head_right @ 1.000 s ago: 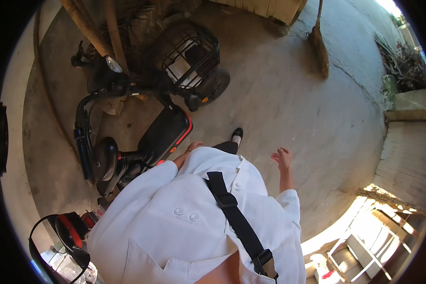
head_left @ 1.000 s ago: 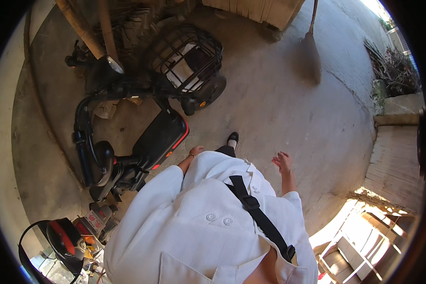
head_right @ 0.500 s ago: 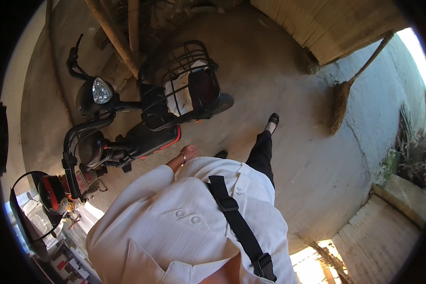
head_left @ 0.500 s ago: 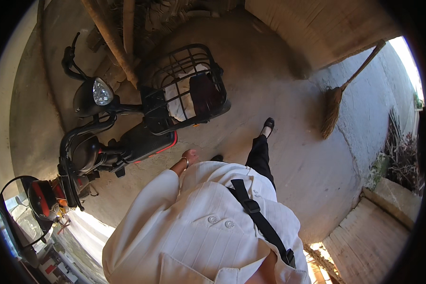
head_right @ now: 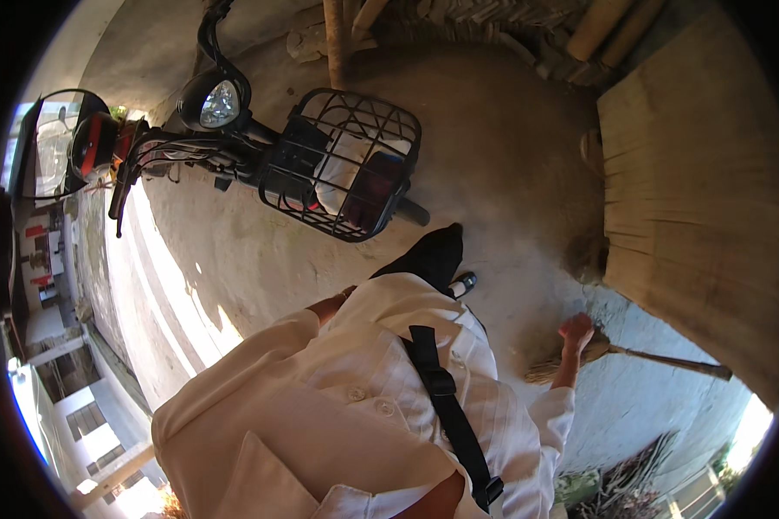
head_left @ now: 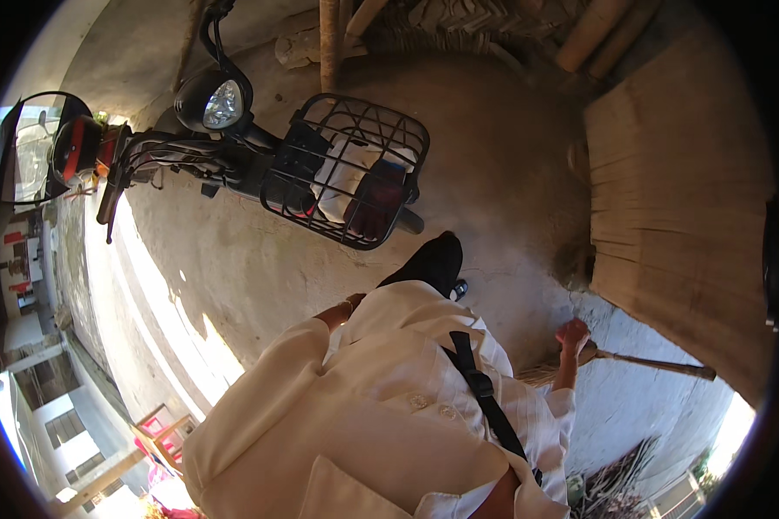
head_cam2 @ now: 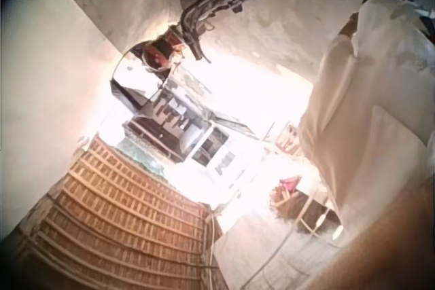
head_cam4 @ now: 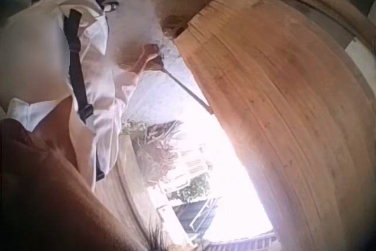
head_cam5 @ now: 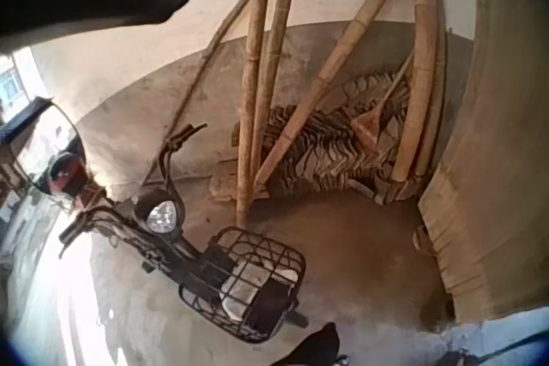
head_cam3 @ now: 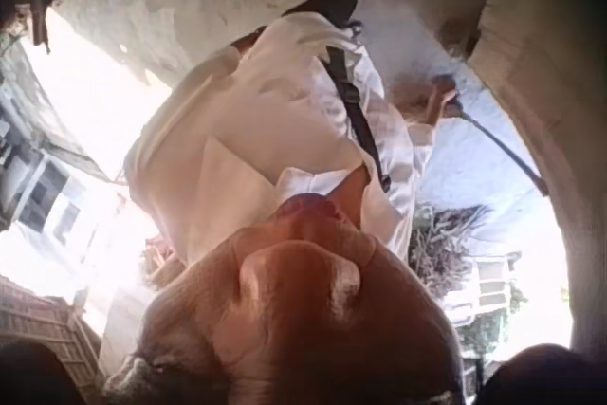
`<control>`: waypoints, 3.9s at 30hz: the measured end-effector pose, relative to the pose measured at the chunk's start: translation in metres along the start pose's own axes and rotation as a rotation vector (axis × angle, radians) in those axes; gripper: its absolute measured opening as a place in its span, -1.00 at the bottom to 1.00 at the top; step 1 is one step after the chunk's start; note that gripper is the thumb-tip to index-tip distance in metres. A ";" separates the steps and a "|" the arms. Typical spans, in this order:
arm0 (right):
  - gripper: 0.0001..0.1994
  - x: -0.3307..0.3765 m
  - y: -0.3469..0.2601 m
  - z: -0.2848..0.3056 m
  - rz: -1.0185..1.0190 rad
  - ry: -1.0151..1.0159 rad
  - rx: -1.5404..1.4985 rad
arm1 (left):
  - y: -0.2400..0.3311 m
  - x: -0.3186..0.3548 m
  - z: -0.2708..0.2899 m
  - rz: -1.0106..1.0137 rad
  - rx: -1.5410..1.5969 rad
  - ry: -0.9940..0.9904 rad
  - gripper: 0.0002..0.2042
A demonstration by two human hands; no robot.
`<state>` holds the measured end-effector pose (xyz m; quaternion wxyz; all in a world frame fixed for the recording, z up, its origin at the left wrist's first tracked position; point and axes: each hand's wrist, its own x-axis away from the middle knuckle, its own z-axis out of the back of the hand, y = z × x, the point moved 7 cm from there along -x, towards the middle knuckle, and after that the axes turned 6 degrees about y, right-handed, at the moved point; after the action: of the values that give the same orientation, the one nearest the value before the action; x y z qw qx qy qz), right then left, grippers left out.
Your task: The person sweeps a concrete outdoor area using a traditional straw broom. They move a parked electric scooter to access the space underneath and continue sweeping around it. The person also briefly places the broom into the scooter's front basket before resuming the cleaning task.
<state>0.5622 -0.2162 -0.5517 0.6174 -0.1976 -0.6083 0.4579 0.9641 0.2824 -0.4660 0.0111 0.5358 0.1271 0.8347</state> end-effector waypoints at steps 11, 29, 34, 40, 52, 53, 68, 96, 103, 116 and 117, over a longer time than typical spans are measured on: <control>-0.73 -0.037 -0.307 -0.346 0.170 -0.670 0.163 | 0.111 0.041 -0.044 0.085 0.036 0.058 -0.71; -0.70 0.063 -0.505 -0.717 0.332 -1.580 0.366 | 0.258 0.012 -0.008 0.269 0.419 0.172 -0.74; -0.60 0.122 -0.574 -0.831 0.436 -1.766 0.219 | 0.319 -0.025 0.030 0.341 0.568 0.194 -0.74; -0.41 0.194 -0.634 -0.951 0.551 -1.862 0.063 | 0.381 -0.059 0.105 0.421 0.711 0.248 -0.75; -0.68 0.287 -0.608 -1.067 0.351 -2.218 0.280 | 0.386 -0.066 0.228 0.464 0.666 0.406 -0.76; -0.70 0.287 -0.607 -1.068 0.334 -2.238 0.252 | 0.386 -0.064 0.245 0.443 0.640 0.439 -0.76; -0.66 0.275 -0.622 -1.055 0.421 -2.195 0.149 | 0.383 -0.022 0.488 -0.169 0.936 1.393 -0.56; -0.50 0.353 -0.525 -1.067 0.621 -2.885 -0.120 | 0.255 0.065 0.669 -1.334 2.266 2.344 -0.82; -0.82 0.342 -0.413 -1.172 0.901 -2.794 0.481 | 0.228 0.076 0.665 -1.416 2.311 2.441 -0.78; -0.67 0.557 -0.247 -1.356 1.855 -2.572 0.217 | 0.201 0.085 0.674 -1.412 2.108 2.849 -0.65; -0.64 0.575 -0.238 -1.363 2.014 -2.520 0.049 | 0.199 0.083 0.675 -1.427 2.083 2.887 -0.64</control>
<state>1.8188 0.5541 -0.2807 0.7834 0.0044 0.3259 -0.5292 1.5584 0.2380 -0.0818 0.0755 0.8119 -0.5783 -0.0267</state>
